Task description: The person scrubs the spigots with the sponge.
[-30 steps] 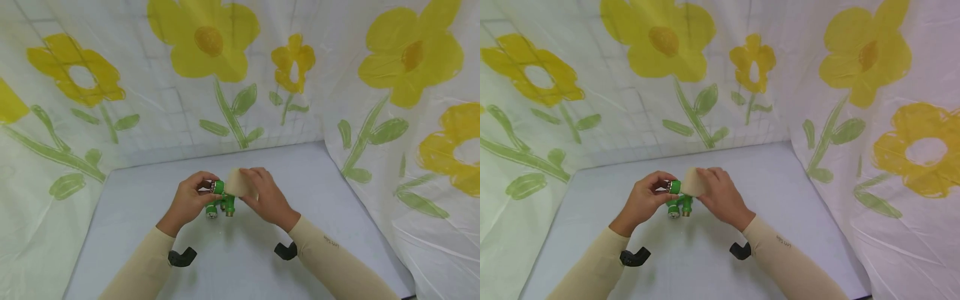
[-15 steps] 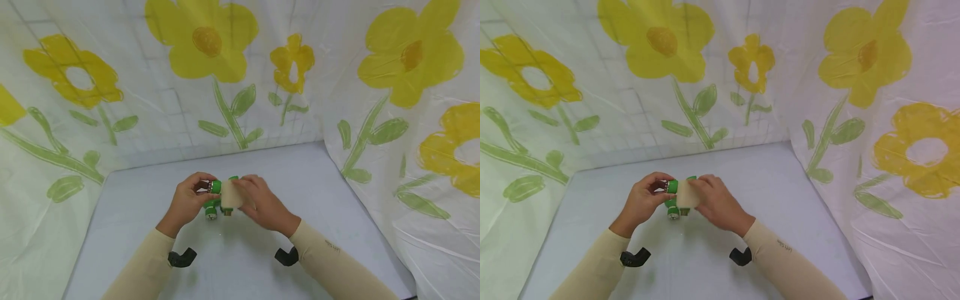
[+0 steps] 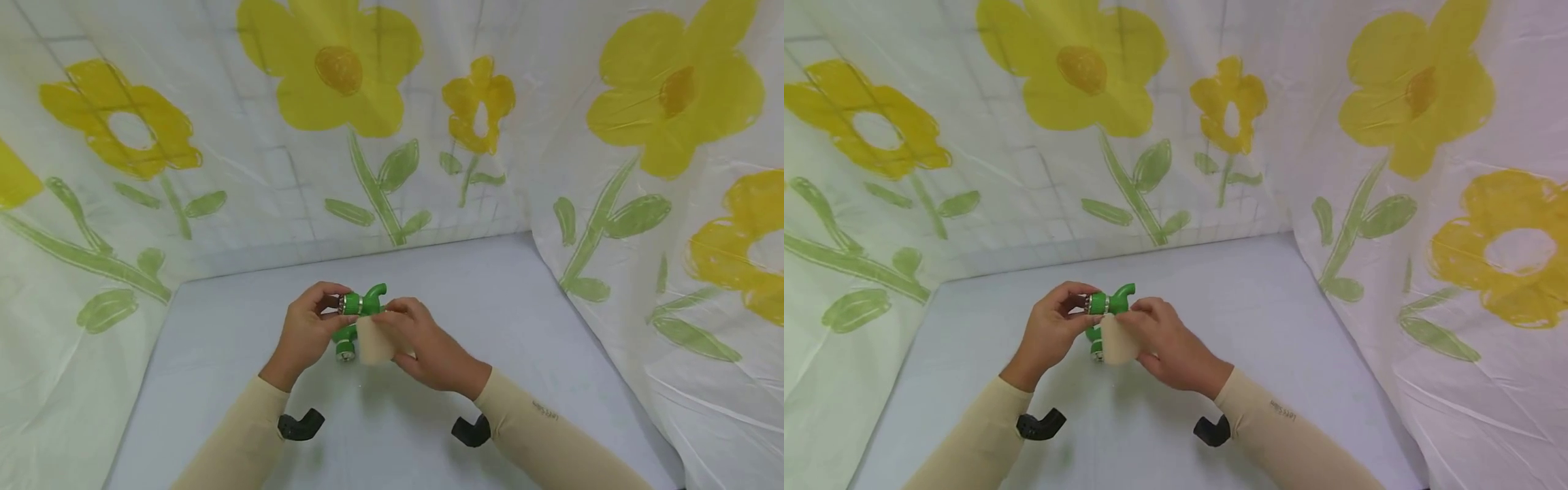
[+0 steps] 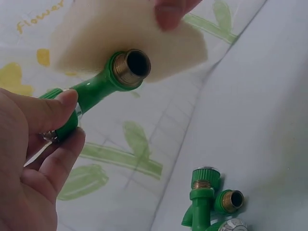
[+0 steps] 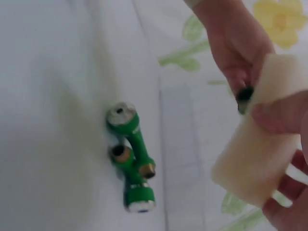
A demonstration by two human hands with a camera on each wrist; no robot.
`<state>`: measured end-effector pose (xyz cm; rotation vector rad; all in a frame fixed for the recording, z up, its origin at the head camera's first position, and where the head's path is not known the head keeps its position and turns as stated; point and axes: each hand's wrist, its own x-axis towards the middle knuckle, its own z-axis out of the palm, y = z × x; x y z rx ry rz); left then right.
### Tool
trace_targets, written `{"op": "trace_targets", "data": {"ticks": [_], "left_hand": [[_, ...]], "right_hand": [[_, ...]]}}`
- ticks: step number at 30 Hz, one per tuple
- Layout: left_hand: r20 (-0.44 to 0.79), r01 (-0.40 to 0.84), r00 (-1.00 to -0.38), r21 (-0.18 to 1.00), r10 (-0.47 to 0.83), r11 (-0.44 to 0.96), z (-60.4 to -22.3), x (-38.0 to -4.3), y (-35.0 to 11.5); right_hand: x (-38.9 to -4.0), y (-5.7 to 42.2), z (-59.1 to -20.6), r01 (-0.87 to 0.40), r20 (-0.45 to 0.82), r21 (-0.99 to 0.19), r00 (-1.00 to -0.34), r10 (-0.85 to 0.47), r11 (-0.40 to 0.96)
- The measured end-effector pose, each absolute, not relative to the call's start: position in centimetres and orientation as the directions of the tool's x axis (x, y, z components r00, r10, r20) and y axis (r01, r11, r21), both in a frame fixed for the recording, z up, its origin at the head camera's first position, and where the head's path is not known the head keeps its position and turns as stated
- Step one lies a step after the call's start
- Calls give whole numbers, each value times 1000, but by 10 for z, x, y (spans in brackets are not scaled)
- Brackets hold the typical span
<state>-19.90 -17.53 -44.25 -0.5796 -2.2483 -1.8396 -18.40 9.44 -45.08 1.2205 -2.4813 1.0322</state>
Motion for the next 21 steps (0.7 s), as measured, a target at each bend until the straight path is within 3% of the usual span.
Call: {"op": "trace_targets", "data": {"ticks": [7,10,15,18,21], "left_hand": [[366,409,-893,903,261,134,-442,-194,-171],[381,414,-898,901,220,129,-444,-196,-173],[408,426,-902,895,138,136,-448,-198,-180],[406,425,-901,896,151,127,-447,-199,-181],[385,411,-902,905,193,114,-445,-199,-178]], "right_hand": [[-205,104,-452,-649,521,-576,-760,-388,497],[-198,103,-453,-656,471,-588,-753,-459,473],[-182,96,-449,-733,408,-557,-651,-640,391],[-183,95,-445,-742,436,-542,-649,-623,394],[-193,98,-444,-718,488,-538,-692,-532,441]]}}
